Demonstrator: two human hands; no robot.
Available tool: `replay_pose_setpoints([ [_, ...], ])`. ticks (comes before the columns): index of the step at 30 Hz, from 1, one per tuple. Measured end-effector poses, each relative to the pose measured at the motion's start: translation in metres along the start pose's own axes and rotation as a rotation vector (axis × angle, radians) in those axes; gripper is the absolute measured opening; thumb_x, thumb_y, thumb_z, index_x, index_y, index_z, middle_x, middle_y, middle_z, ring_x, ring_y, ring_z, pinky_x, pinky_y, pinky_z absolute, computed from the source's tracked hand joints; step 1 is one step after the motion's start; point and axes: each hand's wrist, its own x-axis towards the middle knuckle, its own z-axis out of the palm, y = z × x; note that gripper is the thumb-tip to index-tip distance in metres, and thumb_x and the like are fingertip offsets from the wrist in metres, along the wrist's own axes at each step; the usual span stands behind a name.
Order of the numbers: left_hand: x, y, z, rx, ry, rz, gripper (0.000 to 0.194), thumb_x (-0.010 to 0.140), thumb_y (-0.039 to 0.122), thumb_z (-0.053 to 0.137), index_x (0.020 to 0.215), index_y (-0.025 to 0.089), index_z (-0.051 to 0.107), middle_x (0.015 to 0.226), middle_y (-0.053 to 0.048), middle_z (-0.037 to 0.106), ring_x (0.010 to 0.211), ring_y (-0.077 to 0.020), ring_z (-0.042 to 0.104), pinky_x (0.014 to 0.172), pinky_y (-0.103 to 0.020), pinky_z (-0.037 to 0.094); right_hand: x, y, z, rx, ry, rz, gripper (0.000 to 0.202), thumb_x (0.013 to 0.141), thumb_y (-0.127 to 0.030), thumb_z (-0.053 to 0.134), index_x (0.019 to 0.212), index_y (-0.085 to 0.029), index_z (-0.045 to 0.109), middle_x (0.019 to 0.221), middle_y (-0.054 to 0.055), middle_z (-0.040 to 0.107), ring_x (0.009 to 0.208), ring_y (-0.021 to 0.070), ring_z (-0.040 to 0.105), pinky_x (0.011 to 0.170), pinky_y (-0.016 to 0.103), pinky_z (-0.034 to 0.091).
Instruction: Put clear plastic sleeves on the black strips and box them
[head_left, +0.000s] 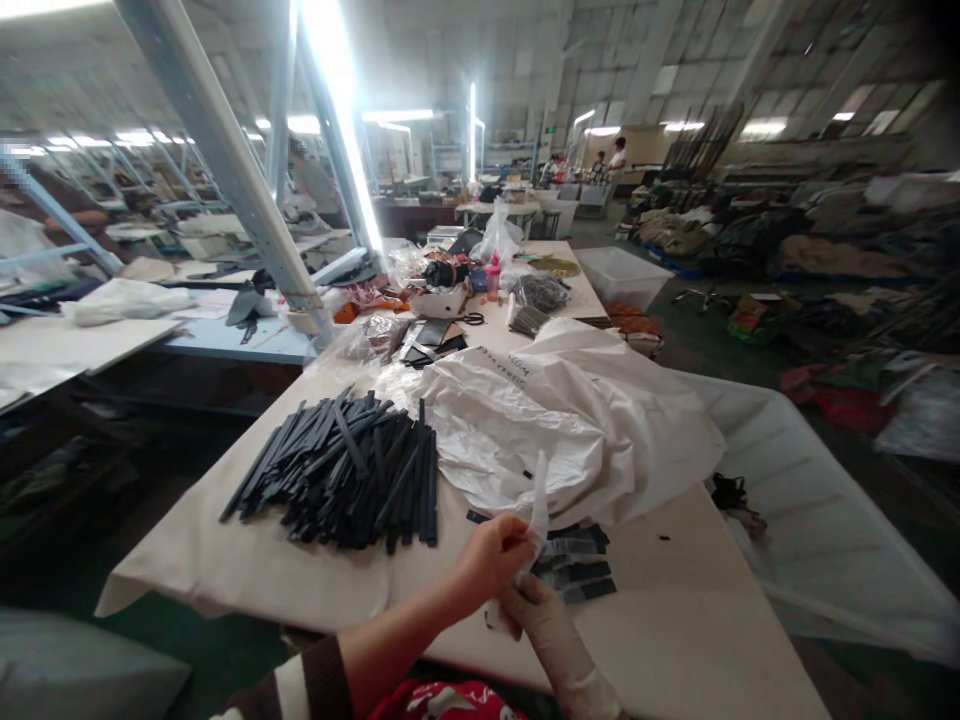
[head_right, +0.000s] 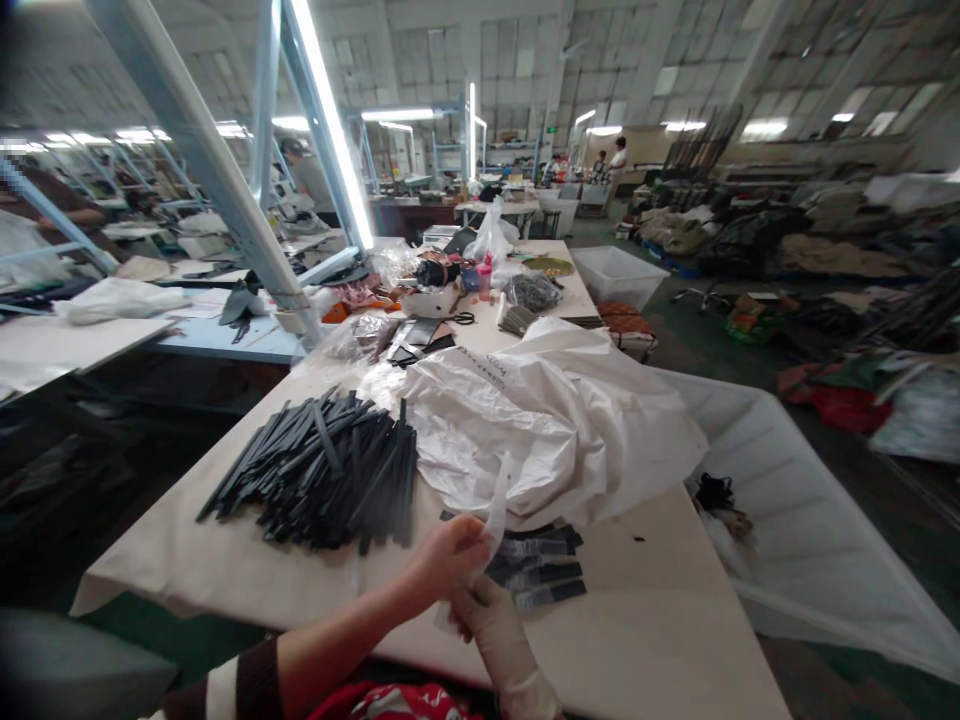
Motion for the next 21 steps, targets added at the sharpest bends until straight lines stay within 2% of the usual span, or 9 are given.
replay_pose_setpoints([
  [2,0.016,-0.009,-0.023,0.265,0.01,0.0,0.019,0.08,0.029,0.047,0.083,0.018,0.062,0.07,0.002,0.061,0.065,-0.0106,0.055,0.059,-0.018,0.04,0.01,-0.003,0.005,-0.001,-0.032,0.055,0.041,0.052,-0.055,0.072,0.052,-0.016,0.059,0.039,-0.003,0.047,0.036,0.0064,0.033,0.037,0.021,0.023],
  [5,0.057,-0.03,-0.08,0.607,0.192,-0.085,0.025,0.083,0.031,0.044,0.093,0.019,0.063,0.094,-0.003,0.065,0.085,-0.0145,0.06,0.076,-0.021,0.042,0.027,-0.013,0.003,0.068,0.073,0.067,0.043,0.053,-0.056,0.071,0.054,-0.016,0.057,0.042,-0.003,0.047,0.037,0.0044,0.027,0.038,0.021,0.018],
  [8,0.101,-0.053,-0.139,0.722,0.347,-0.205,0.033,0.079,0.024,0.049,0.108,0.012,0.056,0.117,-0.015,0.054,0.104,-0.0227,0.055,0.087,-0.03,0.039,0.043,-0.031,-0.007,0.107,0.172,-0.026,0.044,0.06,-0.058,0.067,0.052,-0.015,0.057,0.042,-0.004,0.042,0.038,0.0047,0.026,0.04,0.023,0.017],
  [11,0.134,-0.077,-0.173,0.792,0.42,-0.329,0.042,0.074,0.027,0.054,0.111,0.007,0.051,0.111,-0.022,0.055,0.103,-0.0303,0.055,0.084,-0.039,0.041,0.053,-0.052,-0.019,0.061,0.251,-0.095,0.05,0.066,-0.06,0.06,0.046,-0.015,0.056,0.04,-0.004,0.038,0.04,0.0062,0.028,0.041,0.024,0.02],
  [13,0.146,-0.089,-0.181,0.817,0.427,-0.357,0.039,0.071,0.028,0.055,0.103,0.006,0.054,0.105,-0.023,0.056,0.1,-0.0339,0.056,0.081,-0.042,0.042,0.057,-0.063,-0.027,0.049,0.316,-0.122,0.049,0.067,-0.059,0.059,0.045,-0.015,0.055,0.041,-0.003,0.038,0.04,0.0067,0.029,0.041,0.024,0.021],
  [16,0.15,-0.096,-0.179,0.822,0.462,-0.317,0.034,0.077,0.028,0.046,0.101,0.005,0.053,0.107,-0.024,0.054,0.102,-0.0343,0.054,0.083,-0.043,0.041,0.059,-0.07,-0.039,0.162,0.388,-0.147,0.043,0.063,-0.057,0.064,0.052,-0.016,0.058,0.045,-0.003,0.044,0.042,0.0068,0.032,0.041,0.023,0.024],
  [18,0.144,-0.088,-0.165,0.813,0.5,-0.264,0.035,0.082,0.028,0.037,0.107,0.007,0.05,0.107,-0.02,0.055,0.104,-0.0301,0.053,0.085,-0.039,0.041,0.06,-0.07,-0.048,0.304,0.426,-0.139,0.039,0.058,-0.054,0.07,0.059,-0.016,0.061,0.051,-0.002,0.052,0.043,0.0064,0.035,0.041,0.022,0.026],
  [19,0.136,-0.08,-0.153,0.798,0.501,-0.224,0.035,0.083,0.029,0.034,0.108,0.009,0.049,0.104,-0.016,0.057,0.101,-0.0268,0.055,0.084,-0.036,0.042,0.059,-0.071,-0.052,0.381,0.447,-0.129,0.039,0.056,-0.053,0.072,0.06,-0.016,0.061,0.053,-0.002,0.055,0.044,0.0058,0.035,0.04,0.02,0.027],
  [21,0.11,-0.057,-0.119,0.737,0.431,-0.12,0.032,0.084,0.031,0.032,0.106,0.015,0.049,0.087,-0.007,0.061,0.084,-0.0199,0.06,0.074,-0.028,0.045,0.058,-0.073,-0.059,0.534,0.472,-0.115,0.038,0.054,-0.049,0.075,0.058,-0.016,0.058,0.053,-0.003,0.055,0.043,0.0043,0.035,0.039,0.018,0.026],
])
